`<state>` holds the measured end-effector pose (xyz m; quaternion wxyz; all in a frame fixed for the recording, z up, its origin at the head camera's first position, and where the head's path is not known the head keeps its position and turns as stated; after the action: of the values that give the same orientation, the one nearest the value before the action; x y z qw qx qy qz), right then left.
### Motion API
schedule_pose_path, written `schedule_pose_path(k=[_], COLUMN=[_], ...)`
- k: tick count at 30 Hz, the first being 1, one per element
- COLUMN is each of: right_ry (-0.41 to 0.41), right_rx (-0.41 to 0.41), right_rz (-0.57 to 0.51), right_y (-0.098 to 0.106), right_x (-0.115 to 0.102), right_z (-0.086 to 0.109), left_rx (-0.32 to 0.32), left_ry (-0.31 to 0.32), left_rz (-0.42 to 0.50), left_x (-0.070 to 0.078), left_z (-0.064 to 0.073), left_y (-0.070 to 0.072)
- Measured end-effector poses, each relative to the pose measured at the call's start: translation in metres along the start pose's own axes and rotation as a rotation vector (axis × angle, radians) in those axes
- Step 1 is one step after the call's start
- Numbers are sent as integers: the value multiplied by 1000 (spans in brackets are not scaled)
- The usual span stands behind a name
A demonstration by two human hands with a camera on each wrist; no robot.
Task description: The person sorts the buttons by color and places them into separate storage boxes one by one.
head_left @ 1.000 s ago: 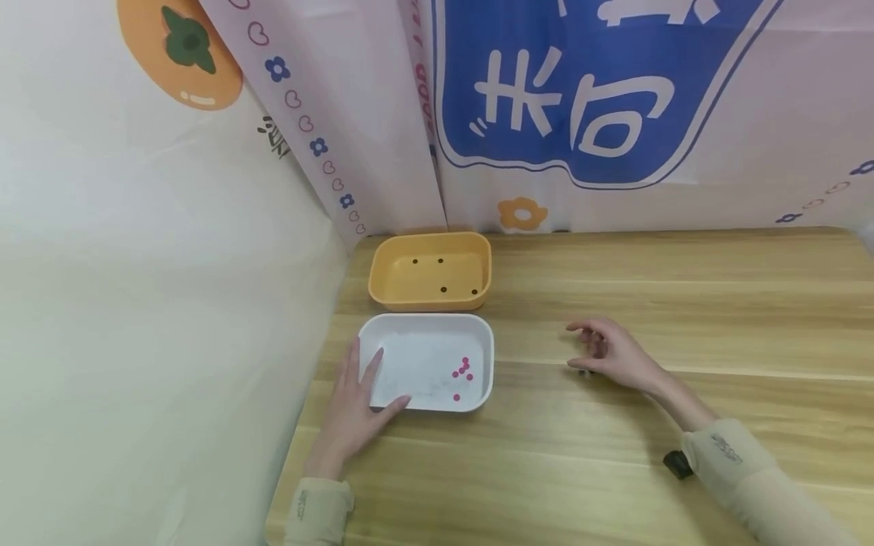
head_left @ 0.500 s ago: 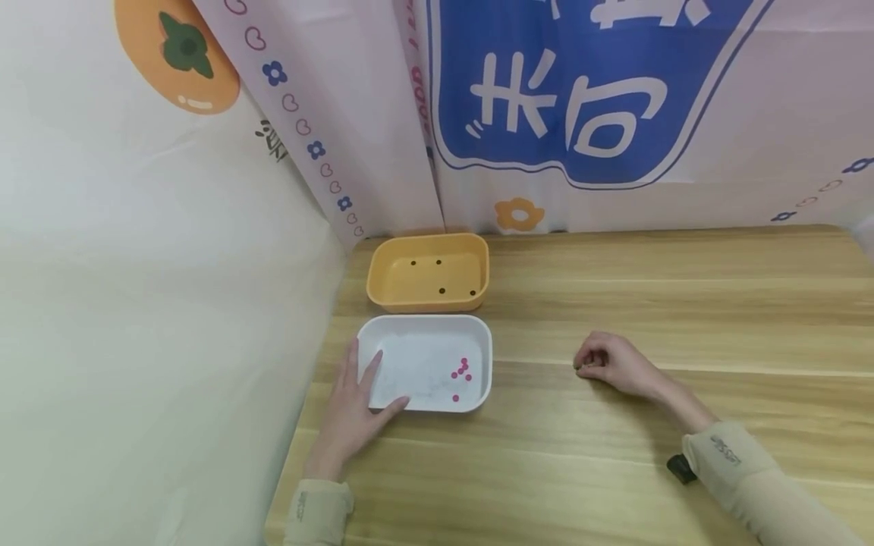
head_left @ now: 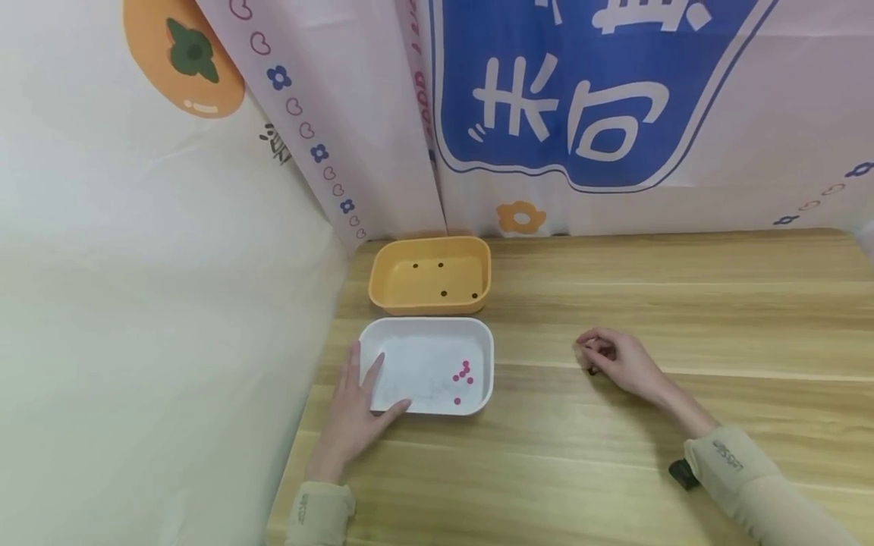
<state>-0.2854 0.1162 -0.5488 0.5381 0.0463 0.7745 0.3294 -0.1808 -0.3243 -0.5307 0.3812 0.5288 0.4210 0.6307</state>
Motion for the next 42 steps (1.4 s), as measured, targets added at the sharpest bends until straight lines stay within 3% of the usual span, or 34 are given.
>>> schedule_pose_path(k=[9,17,23,31,42], right_ry=[-88,-52,-48,-16,21], right_rx=[28,30,32,23,59], right_rz=[-63,-165,-153,-167,-83], right_y=[6,5,5,-3,-19], right_x=[-3,-19,-27,-41,-59], right_z=[-6,-13,-21,-48,-94], left_rx=[-6,5,3,2,4], left_ry=[-5,-5,-5,-7,-7], left_rz=[0,-15,-22,-30,-9], left_x=[1,1,0,-2,0], left_z=[0,-1,-1,-1,0], left_y=[1,3,2,-1,-1])
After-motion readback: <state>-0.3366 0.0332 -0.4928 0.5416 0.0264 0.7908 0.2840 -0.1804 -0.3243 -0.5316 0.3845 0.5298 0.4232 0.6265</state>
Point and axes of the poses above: each hand's wrist, its own z-axis away from the middle knuckle, its own y-axis out of the back of the hand, x = y × z, the point moved 10 cm from there along -z, towards the middle knuckle, and after that the axes turned 10 degrees about y, right-handed, at the moved point
